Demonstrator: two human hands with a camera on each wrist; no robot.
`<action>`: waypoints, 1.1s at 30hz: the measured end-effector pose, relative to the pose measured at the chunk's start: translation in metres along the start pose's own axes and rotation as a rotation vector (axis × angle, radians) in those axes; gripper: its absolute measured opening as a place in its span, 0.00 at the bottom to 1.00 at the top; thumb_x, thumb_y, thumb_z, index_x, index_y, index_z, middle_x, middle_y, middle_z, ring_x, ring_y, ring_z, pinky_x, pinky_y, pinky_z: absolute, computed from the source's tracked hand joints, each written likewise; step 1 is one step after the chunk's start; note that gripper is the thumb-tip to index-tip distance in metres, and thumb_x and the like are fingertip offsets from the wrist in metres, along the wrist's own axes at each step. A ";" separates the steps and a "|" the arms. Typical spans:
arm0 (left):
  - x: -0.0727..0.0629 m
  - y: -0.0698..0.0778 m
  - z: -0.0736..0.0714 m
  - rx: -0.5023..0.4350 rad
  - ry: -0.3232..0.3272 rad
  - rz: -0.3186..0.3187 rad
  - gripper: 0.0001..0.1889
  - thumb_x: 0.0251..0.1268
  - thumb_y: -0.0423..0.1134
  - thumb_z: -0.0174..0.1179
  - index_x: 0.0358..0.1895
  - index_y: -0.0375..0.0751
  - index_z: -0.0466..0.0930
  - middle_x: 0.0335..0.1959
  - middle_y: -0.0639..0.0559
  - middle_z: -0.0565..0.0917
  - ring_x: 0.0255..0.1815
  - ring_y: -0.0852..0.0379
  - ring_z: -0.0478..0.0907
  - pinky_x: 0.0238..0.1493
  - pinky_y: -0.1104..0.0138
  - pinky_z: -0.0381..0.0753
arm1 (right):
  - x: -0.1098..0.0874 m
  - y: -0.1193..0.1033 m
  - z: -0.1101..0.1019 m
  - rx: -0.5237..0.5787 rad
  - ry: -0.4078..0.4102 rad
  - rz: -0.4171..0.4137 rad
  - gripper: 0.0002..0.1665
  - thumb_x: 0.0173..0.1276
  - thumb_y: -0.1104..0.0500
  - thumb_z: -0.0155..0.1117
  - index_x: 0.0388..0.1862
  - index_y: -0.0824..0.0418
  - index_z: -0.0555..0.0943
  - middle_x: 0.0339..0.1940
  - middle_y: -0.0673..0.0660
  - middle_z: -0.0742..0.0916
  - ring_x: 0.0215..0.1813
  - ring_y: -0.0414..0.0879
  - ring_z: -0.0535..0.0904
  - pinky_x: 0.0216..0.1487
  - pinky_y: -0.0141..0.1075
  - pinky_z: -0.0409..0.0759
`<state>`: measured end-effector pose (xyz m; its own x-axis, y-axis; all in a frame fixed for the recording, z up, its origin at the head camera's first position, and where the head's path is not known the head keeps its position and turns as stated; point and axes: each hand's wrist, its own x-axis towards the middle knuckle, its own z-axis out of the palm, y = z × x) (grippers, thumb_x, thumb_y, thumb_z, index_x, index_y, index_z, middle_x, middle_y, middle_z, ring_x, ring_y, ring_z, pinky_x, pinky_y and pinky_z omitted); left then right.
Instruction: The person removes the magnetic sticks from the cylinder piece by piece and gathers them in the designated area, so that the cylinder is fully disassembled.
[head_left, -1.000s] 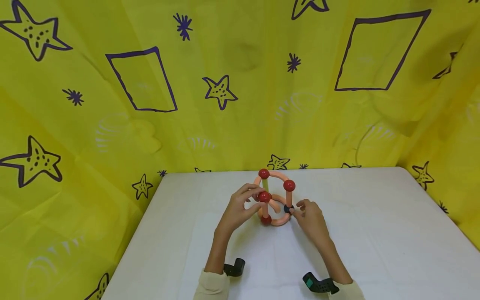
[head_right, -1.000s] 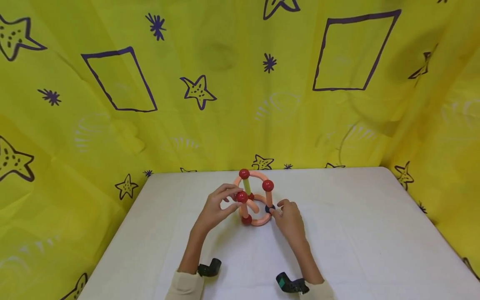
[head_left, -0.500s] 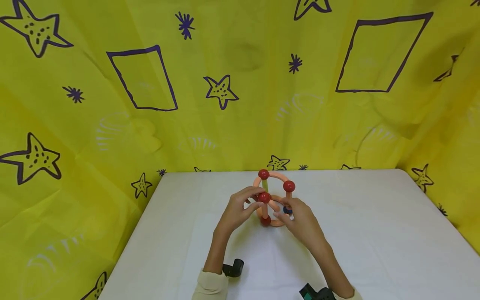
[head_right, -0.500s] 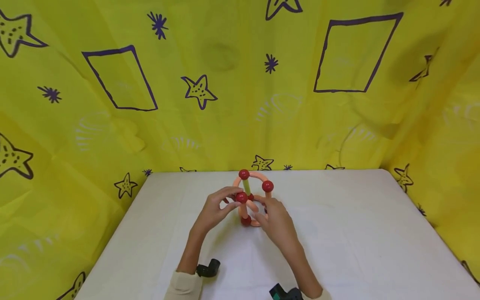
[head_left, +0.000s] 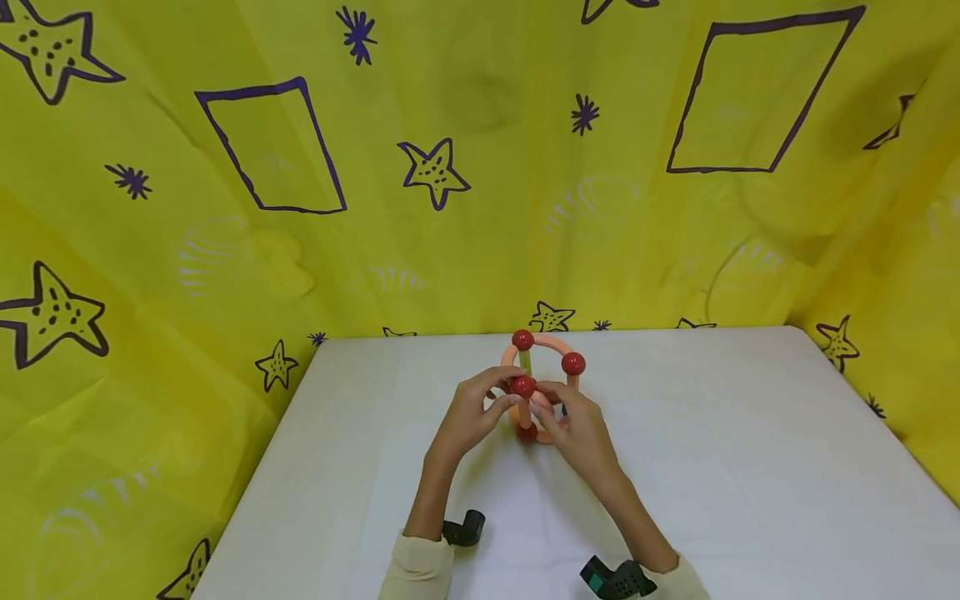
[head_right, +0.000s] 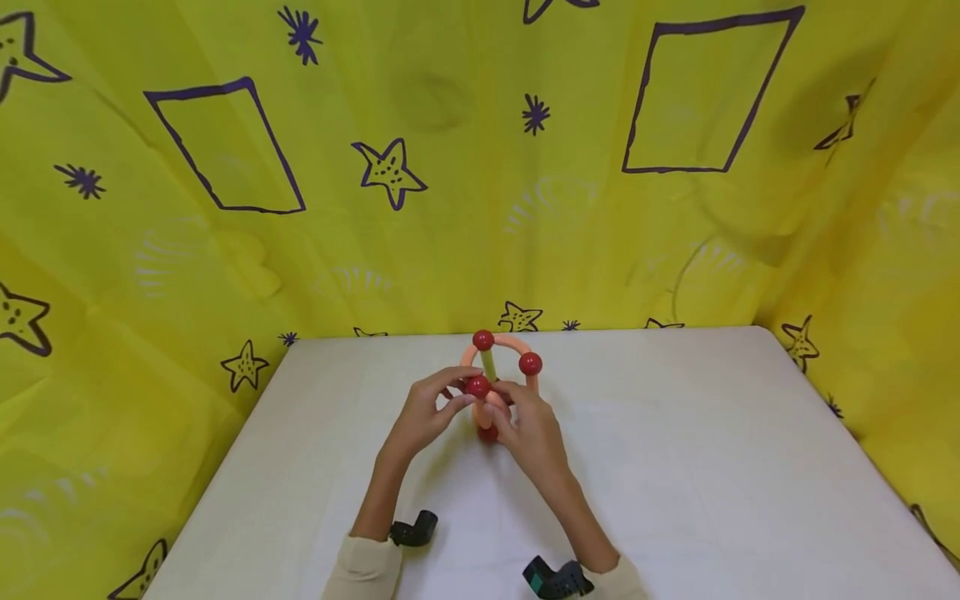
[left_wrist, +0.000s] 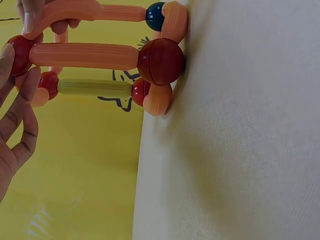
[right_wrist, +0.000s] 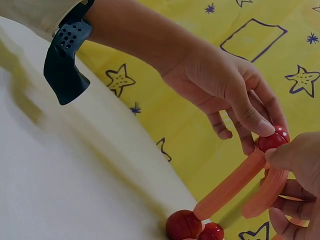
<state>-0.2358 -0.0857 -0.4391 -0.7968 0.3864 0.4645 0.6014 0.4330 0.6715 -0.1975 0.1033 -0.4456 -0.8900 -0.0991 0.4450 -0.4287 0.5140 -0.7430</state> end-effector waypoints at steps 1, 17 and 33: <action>0.000 0.000 0.000 0.002 0.002 -0.002 0.19 0.64 0.40 0.63 0.59 0.48 0.79 0.49 0.54 0.85 0.45 0.57 0.81 0.41 0.68 0.80 | 0.000 0.000 0.000 0.000 -0.001 -0.008 0.19 0.64 0.60 0.70 0.54 0.60 0.81 0.37 0.54 0.87 0.38 0.44 0.79 0.27 0.29 0.76; -0.001 0.003 0.003 -0.003 0.013 0.004 0.20 0.62 0.37 0.65 0.59 0.47 0.79 0.49 0.54 0.85 0.45 0.58 0.80 0.43 0.67 0.81 | 0.001 0.003 0.008 0.056 0.103 -0.039 0.14 0.64 0.59 0.70 0.48 0.63 0.84 0.34 0.54 0.85 0.32 0.42 0.76 0.31 0.29 0.78; -0.002 0.003 0.002 0.017 0.023 0.014 0.19 0.63 0.39 0.63 0.58 0.49 0.79 0.48 0.55 0.85 0.44 0.58 0.81 0.41 0.67 0.80 | -0.001 0.002 0.008 -0.098 0.138 -0.063 0.14 0.62 0.57 0.72 0.46 0.60 0.86 0.32 0.53 0.86 0.31 0.40 0.74 0.34 0.32 0.77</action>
<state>-0.2323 -0.0832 -0.4392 -0.7895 0.3739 0.4867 0.6130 0.4416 0.6551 -0.1988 0.0974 -0.4509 -0.8290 -0.0194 0.5589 -0.4601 0.5918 -0.6619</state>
